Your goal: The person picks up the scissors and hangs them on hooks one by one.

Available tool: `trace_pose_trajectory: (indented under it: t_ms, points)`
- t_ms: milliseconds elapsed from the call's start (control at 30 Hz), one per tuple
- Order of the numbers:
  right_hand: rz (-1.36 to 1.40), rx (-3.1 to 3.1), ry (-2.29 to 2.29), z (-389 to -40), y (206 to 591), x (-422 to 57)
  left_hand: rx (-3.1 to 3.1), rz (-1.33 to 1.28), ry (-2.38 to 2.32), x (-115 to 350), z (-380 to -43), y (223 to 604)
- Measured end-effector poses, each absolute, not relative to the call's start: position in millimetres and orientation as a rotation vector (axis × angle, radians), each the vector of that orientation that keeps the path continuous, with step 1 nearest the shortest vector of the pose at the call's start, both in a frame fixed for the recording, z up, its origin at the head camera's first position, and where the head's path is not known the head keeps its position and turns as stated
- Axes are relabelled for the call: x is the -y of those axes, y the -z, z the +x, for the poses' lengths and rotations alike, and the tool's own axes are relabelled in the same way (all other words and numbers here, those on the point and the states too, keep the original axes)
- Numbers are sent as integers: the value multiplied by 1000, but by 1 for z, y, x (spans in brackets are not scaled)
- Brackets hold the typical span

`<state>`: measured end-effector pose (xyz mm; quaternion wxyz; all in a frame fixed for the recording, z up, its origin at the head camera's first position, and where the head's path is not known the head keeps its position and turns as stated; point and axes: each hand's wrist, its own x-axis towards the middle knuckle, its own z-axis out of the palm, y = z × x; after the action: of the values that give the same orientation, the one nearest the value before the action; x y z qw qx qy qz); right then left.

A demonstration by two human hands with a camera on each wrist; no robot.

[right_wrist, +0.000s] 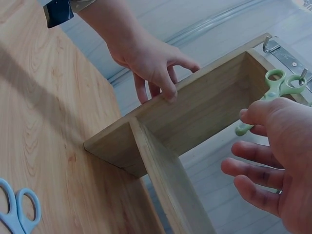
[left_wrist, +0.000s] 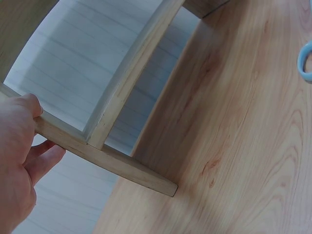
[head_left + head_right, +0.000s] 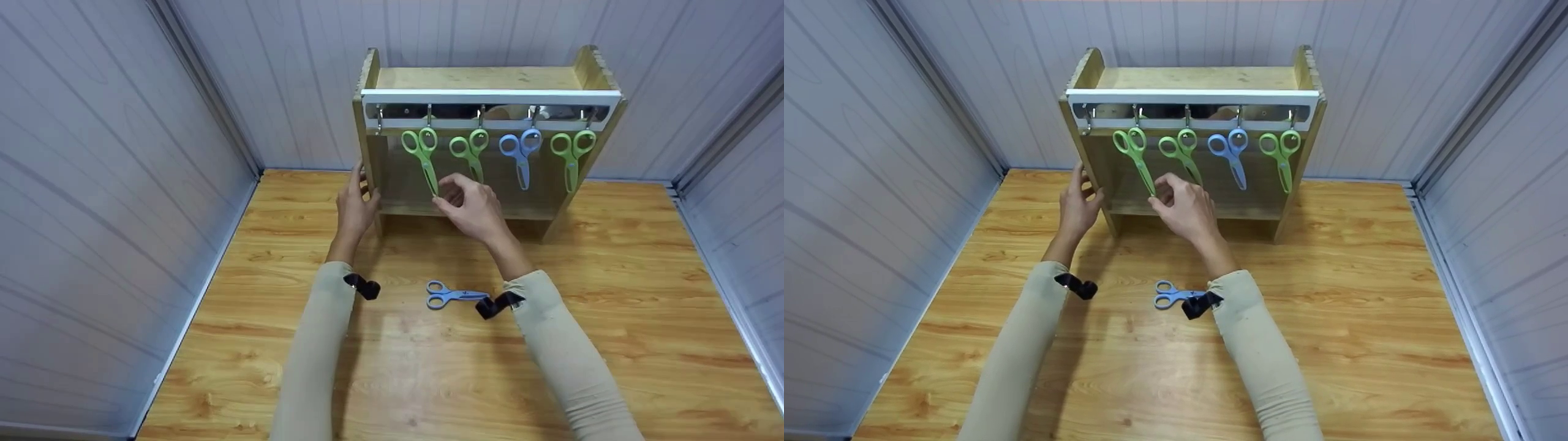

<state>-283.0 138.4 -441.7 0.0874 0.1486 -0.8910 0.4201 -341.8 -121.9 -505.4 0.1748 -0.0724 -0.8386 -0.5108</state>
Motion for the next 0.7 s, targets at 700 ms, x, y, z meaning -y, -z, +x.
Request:
trace_pose_trajectory:
  t_ms: [700]
  points:
    - [456,2660,-1283,-282,444,-145,2380,-188,1458,122,-342,505]
